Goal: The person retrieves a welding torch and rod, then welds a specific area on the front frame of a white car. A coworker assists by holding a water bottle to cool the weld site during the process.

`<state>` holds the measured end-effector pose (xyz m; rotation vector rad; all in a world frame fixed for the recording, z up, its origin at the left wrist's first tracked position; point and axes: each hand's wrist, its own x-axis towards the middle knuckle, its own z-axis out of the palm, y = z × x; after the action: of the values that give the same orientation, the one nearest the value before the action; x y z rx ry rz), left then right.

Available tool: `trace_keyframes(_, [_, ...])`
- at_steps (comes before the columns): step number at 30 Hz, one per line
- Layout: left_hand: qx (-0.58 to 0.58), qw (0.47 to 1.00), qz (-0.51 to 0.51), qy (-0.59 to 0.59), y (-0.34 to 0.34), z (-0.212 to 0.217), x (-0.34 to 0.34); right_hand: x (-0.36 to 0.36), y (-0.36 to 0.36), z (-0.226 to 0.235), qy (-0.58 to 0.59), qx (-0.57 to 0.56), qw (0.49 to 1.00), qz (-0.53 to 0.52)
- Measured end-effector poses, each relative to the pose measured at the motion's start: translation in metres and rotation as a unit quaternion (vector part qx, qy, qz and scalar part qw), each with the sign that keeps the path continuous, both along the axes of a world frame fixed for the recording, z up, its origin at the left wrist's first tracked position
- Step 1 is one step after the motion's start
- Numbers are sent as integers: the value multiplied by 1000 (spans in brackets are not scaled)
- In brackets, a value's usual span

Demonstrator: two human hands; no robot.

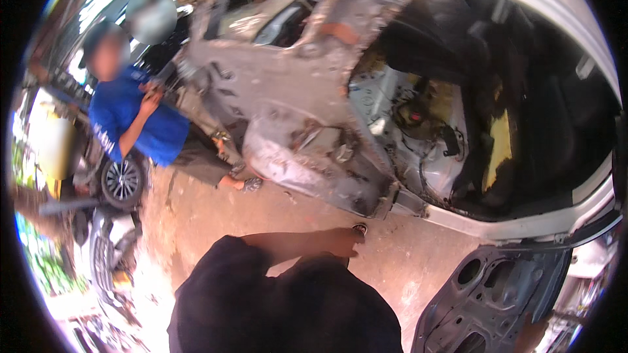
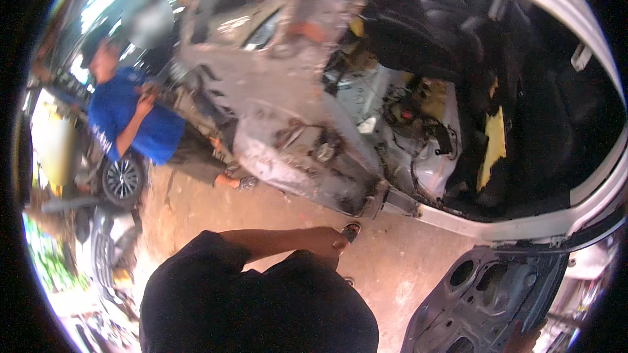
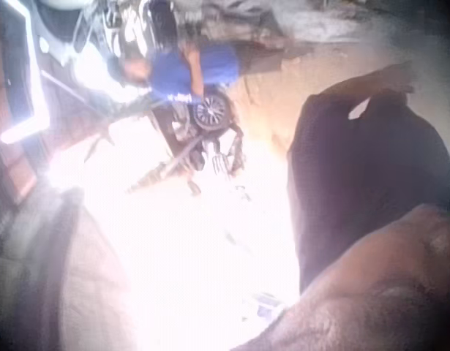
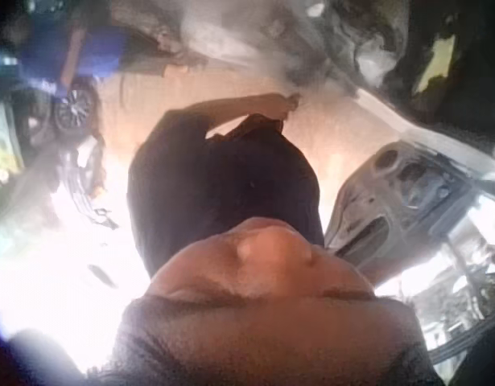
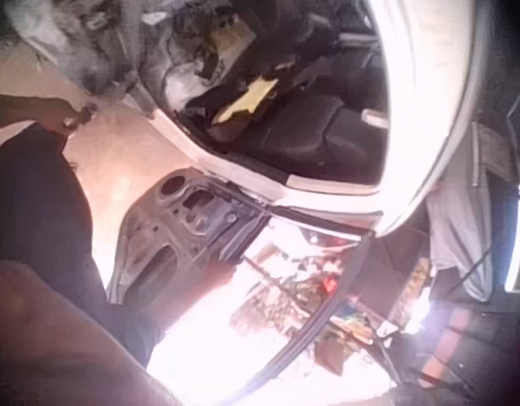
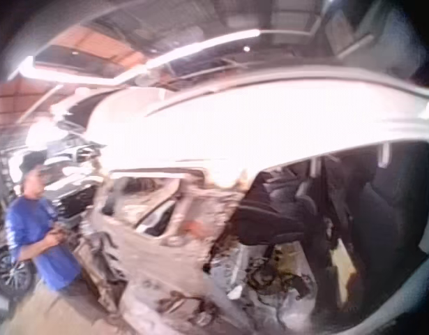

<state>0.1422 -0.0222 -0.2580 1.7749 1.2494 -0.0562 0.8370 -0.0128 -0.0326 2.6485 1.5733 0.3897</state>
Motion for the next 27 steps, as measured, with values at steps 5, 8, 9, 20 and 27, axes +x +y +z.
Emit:
trace_keyframes(5, [135,921,365,29,-118,36,-104,25,9,-22,5,-12,1000,-9])
trace_keyframes(8, [243,818,513,88,-203,77,-167,-50,27,2,21,-17,1000,4])
trace_keyframes(9, [265,791,541,108,-219,93,-186,-71,22,18,25,-22,999,-8])
trace_keyframes(20, [519,574,537,336,-307,186,-353,-112,-94,-60,47,198,955,218])
trace_keyframes(27, [485,704,330,400,-276,222,-448,-260,-200,-95,278,99,943,155])
